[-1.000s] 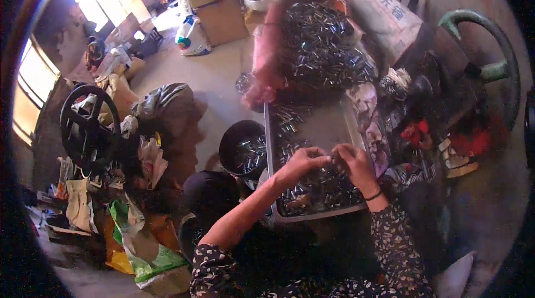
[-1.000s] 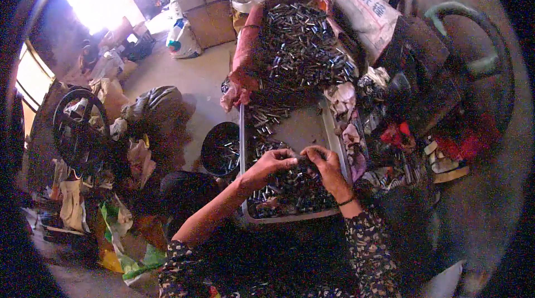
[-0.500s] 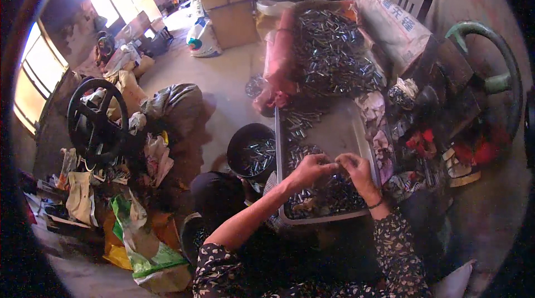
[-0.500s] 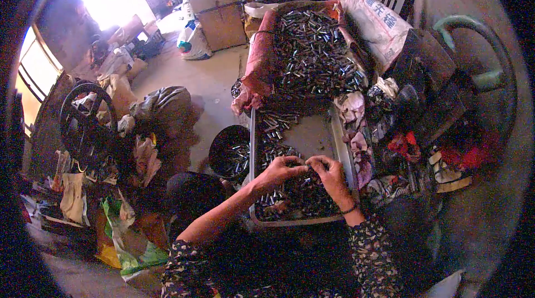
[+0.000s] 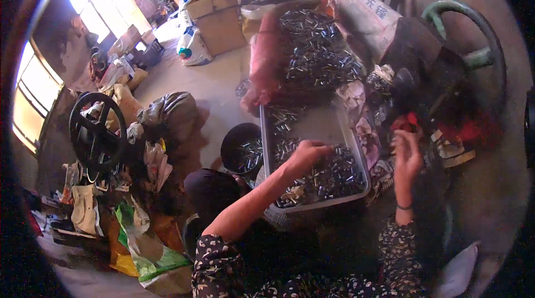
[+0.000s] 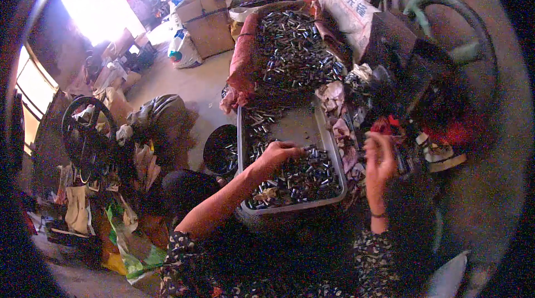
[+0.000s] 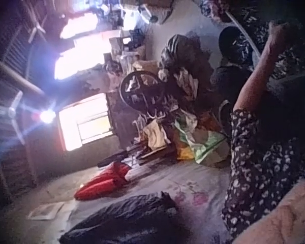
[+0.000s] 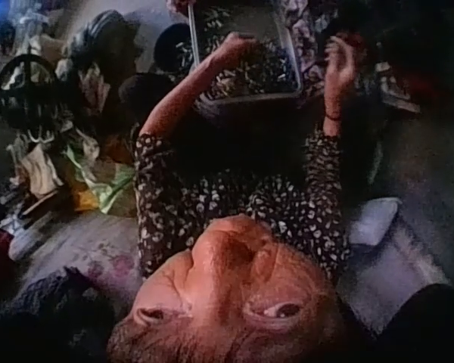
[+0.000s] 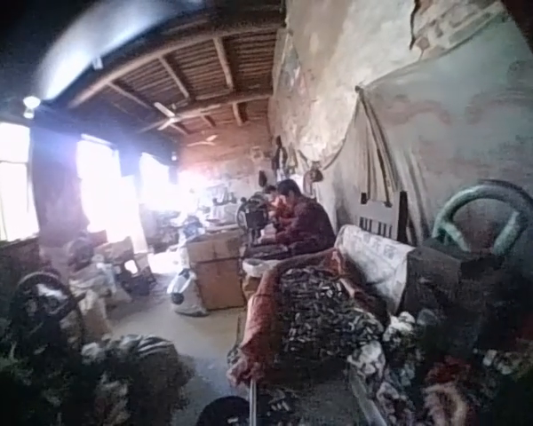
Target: The person sorts through metal components from a tray and assembles the pieces together by hand.
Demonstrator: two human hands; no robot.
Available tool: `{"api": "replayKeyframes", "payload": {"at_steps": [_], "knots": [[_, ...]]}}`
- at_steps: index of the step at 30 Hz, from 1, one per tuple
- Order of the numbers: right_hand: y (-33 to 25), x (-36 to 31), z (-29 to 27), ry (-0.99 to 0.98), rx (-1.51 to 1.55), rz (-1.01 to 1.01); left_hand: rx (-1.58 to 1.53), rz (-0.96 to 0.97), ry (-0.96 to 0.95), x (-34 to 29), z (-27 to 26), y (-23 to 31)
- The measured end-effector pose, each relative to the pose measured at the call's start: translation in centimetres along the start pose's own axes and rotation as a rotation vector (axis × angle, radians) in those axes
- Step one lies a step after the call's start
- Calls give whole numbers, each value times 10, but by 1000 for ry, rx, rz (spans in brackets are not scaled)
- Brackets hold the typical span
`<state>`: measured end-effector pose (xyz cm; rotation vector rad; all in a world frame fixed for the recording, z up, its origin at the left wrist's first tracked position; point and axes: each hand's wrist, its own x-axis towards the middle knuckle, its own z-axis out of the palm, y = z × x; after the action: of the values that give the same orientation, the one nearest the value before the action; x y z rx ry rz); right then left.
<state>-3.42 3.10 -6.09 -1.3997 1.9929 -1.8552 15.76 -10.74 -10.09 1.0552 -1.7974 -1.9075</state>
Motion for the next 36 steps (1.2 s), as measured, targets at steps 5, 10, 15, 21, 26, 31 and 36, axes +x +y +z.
{"api": "replayKeyframes", "payload": {"at_steps": [5, 10, 15, 21, 26, 31, 36], "knots": [[-11, 25, -68, 412, -305, -292, -140, -50, -20, 18, 17, 2], [-18, 66, -118, 709, -576, -565, -187, -76, 13, 48, 29, 0], [-5, 104, -150, 903, -540, -577, -207, -42, 36, 66, 38, 19], [35, 135, -174, 857, -384, -461, 20, -68, 30, 94, 66, 39], [51, 140, -182, 734, -423, -339, 33, 117, -70, 127, 64, 20], [56, 146, -196, 745, -581, -245, 324, 212, -80, 144, 86, 29], [42, 180, -216, 599, -839, -59, 94, 390, -225, 184, 64, -16]]}}
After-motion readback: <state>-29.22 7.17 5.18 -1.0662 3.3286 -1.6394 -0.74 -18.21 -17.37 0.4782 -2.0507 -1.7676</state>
